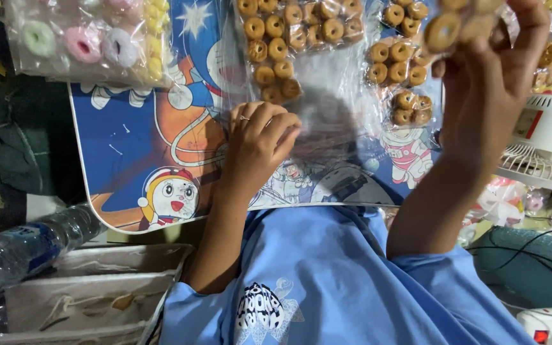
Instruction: Package small ring-shaped snacks into clear plastic bags and arrange them neatly.
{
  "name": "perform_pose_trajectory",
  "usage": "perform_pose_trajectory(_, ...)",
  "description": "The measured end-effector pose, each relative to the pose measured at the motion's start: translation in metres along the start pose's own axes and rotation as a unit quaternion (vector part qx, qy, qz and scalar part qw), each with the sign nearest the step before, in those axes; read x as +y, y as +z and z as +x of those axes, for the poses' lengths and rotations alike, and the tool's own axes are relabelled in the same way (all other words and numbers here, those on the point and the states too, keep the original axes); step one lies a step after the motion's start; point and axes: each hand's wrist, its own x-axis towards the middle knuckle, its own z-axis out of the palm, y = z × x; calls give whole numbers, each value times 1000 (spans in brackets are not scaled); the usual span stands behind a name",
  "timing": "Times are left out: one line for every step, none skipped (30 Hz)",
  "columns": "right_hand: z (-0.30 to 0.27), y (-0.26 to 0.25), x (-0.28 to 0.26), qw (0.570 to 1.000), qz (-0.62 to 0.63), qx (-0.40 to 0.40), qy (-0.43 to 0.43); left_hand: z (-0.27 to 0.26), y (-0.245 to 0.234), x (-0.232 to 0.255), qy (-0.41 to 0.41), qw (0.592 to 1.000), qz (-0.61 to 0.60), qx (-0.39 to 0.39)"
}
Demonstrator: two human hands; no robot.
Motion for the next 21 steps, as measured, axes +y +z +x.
perform_pose_trajectory(-9, 8, -11, 1000, -1, -3, 1, -1, 1, -1, -3, 1000, 0, 1)
perform_pose_trajectory(-18, 16, -23, 994, -84, -63, -3, -2, 2, -2, -4, 1000, -9, 5)
perform_pose_trajectory(-26, 24, -34, 978, -166, -122, -9, -2, 2, -3, -4, 1000, -16, 8)
perform_pose_trajectory(-34, 17, -25, 978, -167, -125, -9, -2, 2, -4, -6, 1000, -16, 10)
perform_pose_trajectory(-44, 10, -16, 964, -199, -164, 68, -1, 1, -4, 0, 1000, -26, 13)
perform_pose_trajectory(-53, 3, -7, 941, -231, -201, 146, -1, 1, -4, 5, 999, -36, 16)
perform_pose_trajectory(-58, 8, -7, 940, -232, -202, 144, -1, 1, -4, 4, 999, -35, 18)
perform_pose_trajectory(-64, 12, -6, 931, -168, -259, 196, -1, 1, -4, 8, 999, -43, 24)
perform_pose_trajectory(-71, 16, -6, 911, -103, -313, 247, -2, 1, -4, 11, 998, -51, 28)
perform_pose_trajectory(-75, 20, -1, 911, -104, -314, 247, -3, 7, -9, 9, 998, -51, 30)
perform_pose_trajectory(-81, 23, 4, 926, -106, -289, 218, -6, 13, -14, 21, 997, -57, 54)
perform_pose_trajectory(-86, 26, 9, 940, -108, -263, 188, -8, 20, -19, 32, 994, -62, 79)
perform_pose_trajectory(-87, 28, -2, 940, -108, -264, 188, -8, 19, -19, 32, 994, -62, 80)
perform_pose_trajectory(-87, 29, -13, 925, -213, -274, 152, -7, 19, -18, 33, 994, -66, 85)
perform_pose_trajectory(-89, 31, -24, 899, -316, -281, 115, -7, 19, -17, 35, 993, -71, 89)
perform_pose_trajectory(-90, 31, -31, 899, -316, -281, 116, -7, 19, -17, 35, 993, -71, 88)
perform_pose_trajectory(-91, 31, -38, 883, -349, -299, 94, -7, 20, -18, 34, 993, -71, 87)
perform_pose_trajectory(-92, 31, -46, 866, -382, -316, 72, -7, 20, -18, 34, 993, -70, 86)
perform_pose_trajectory(-94, 36, -45, 866, -382, -315, 72, -7, 18, -16, 35, 993, -71, 86)
perform_pose_trajectory(-96, 40, -44, 843, -394, -365, 20, -6, 16, -14, 35, 993, -72, 85)
perform_pose_trajectory(-98, 44, -44, 816, -403, -413, -32, -6, 14, -13, 35, 993, -74, 85)
